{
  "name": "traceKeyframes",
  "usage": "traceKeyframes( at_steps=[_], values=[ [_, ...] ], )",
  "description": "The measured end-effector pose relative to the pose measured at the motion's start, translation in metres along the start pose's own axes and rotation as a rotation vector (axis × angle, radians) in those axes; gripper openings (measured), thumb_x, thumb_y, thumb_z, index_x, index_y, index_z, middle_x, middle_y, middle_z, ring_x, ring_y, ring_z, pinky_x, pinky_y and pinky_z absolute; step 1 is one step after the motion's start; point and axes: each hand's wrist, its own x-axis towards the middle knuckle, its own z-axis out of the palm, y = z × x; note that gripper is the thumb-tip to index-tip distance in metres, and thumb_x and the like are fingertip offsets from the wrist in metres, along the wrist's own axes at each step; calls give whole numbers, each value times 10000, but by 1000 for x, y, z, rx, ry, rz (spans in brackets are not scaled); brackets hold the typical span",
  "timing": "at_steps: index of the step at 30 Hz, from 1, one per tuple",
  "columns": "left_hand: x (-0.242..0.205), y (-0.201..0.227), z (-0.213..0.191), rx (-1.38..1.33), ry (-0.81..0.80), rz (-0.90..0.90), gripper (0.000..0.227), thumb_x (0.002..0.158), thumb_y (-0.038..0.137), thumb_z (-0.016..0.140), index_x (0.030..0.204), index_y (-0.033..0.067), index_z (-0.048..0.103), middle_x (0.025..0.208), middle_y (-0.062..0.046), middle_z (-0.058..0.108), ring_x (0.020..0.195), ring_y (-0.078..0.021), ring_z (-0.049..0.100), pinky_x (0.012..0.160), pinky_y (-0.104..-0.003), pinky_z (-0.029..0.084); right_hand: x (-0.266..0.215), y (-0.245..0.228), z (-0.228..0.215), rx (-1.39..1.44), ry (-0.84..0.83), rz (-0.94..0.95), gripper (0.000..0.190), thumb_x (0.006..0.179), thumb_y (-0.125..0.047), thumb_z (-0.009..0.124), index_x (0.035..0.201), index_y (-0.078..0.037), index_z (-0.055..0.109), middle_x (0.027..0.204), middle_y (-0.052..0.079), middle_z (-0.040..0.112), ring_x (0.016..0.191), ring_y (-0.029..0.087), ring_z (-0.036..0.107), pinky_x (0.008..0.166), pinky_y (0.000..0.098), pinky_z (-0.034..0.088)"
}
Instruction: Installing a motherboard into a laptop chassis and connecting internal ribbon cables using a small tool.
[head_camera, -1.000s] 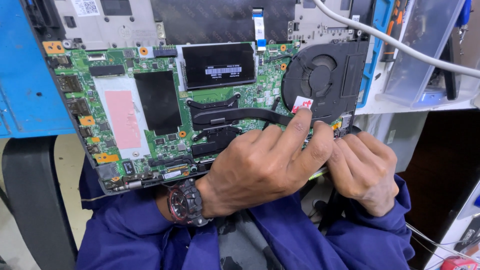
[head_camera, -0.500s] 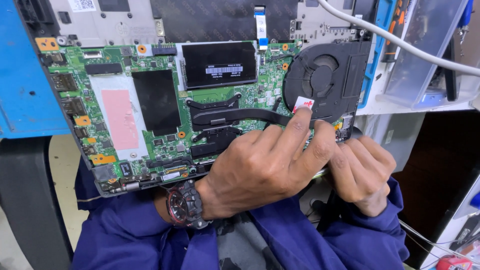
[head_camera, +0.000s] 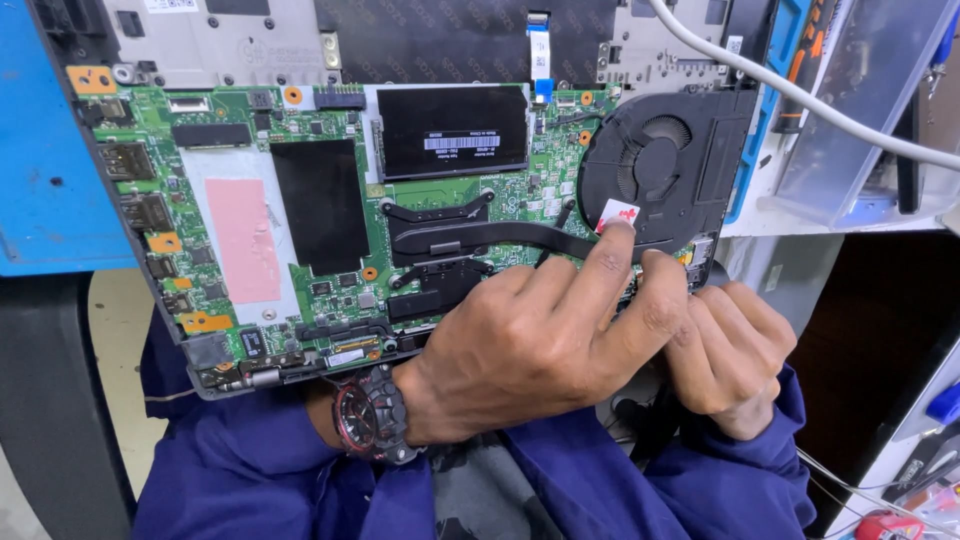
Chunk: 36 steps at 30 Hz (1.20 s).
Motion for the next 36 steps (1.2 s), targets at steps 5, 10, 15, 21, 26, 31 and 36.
traceKeyframes(
  at_steps=[5,10,15,21,26,31,36],
  values=[
    [0,0,0,-8,4,-1,105,1111,159,519,1109,162,623,1086,-130,791,518,-82,415,495,-241,295,2,-4,-1,-35,11,21,308,997,152,510,696,88,522,597,117,328,503,228,239,499,372,190],
    [1,0,1,-7,5,-3,112,1117,171,513,1112,166,625,1082,-124,790,519,-88,416,501,-245,299,2,-3,-2,-49,9,16,302,1000,155,506,710,83,545,596,112,331,501,227,241,500,370,186],
    [0,0,1,-1,4,0,100,1117,158,525,1118,161,625,1066,-122,778,526,-86,420,501,-243,305,5,-1,-6,-67,-35,-45,385,991,132,504,633,5,440,582,110,343,490,222,248,493,363,192],
    [0,0,1,-33,5,-10,149,1093,132,482,1116,151,628,1082,-148,785,516,-98,413,498,-253,296,5,-4,-6,-96,-62,-38,334,1003,98,501,674,47,525,616,139,420,504,240,287,496,366,216],
    [2,1,1,-15,9,-22,71,1100,99,565,1095,157,606,1063,-99,789,531,-80,428,500,-248,303,-5,-10,1,39,74,168,324,1036,-71,508,753,73,576,589,104,328,489,240,244,504,378,195],
    [2,1,1,-24,-7,-11,77,1119,198,547,1095,149,602,1101,-126,800,524,-87,429,503,-251,298,-21,-17,23,118,284,347,238,1003,-46,616,891,144,704,591,121,440,479,210,303,484,361,244],
    [3,0,1,-22,-40,19,46,1118,132,546,1130,143,590,1107,-121,806,527,-75,437,505,-242,316,-24,-24,25,181,288,501,155,970,-35,709,942,116,690,626,143,513,493,217,381,518,359,308]
  ],
)
